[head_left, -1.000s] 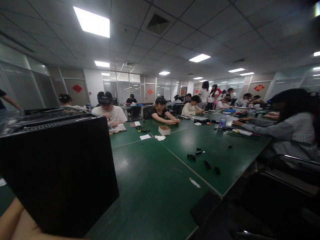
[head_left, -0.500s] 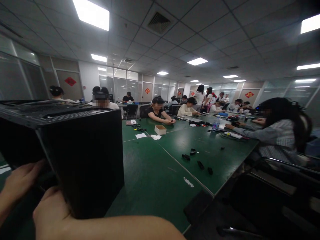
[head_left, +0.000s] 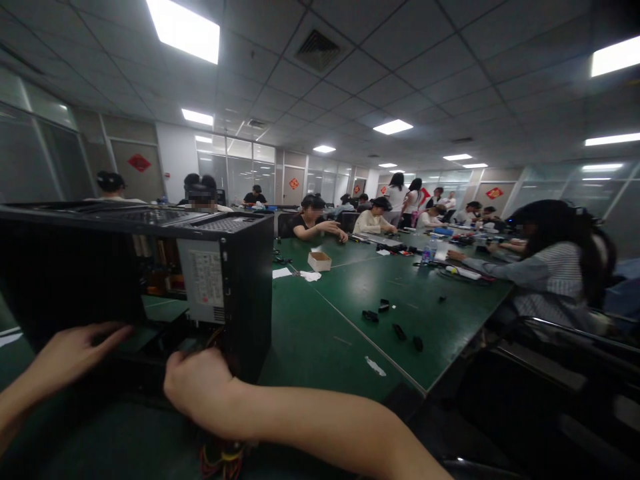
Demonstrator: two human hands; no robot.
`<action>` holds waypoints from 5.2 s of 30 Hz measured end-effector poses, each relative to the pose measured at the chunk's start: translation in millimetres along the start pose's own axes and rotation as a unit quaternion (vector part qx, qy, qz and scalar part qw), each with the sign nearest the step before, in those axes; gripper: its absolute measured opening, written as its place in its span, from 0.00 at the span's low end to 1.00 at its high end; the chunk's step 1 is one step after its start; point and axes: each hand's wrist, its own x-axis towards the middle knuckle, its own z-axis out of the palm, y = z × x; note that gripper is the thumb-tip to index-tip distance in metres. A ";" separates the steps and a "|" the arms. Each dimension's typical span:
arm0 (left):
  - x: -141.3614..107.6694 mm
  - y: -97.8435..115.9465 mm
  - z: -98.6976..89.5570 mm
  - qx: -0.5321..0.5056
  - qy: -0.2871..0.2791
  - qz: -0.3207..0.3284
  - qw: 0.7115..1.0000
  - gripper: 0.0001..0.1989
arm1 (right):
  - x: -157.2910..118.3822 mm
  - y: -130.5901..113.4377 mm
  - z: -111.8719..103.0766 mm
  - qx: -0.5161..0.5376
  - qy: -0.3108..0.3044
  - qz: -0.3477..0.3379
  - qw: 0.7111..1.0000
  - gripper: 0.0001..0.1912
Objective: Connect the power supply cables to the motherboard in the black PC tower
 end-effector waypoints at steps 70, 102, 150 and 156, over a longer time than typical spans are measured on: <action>-36.5 147.0 23.3 0.166 -0.172 0.159 0.958 0.23 | -85.5 176.2 63.6 -0.033 0.120 0.012 0.992 0.23; -39.3 151.4 24.0 0.113 -0.194 0.181 0.957 0.20 | -83.2 165.5 31.1 0.071 -0.040 0.123 0.989 0.27; -14.5 163.2 33.8 -0.167 -0.077 0.212 0.960 0.25 | 12.7 169.8 27.5 0.799 0.078 0.246 0.543 0.14; -12.3 165.0 27.2 -0.227 -0.140 0.204 0.942 0.21 | 9.0 162.9 -3.8 0.836 0.108 0.223 0.489 0.17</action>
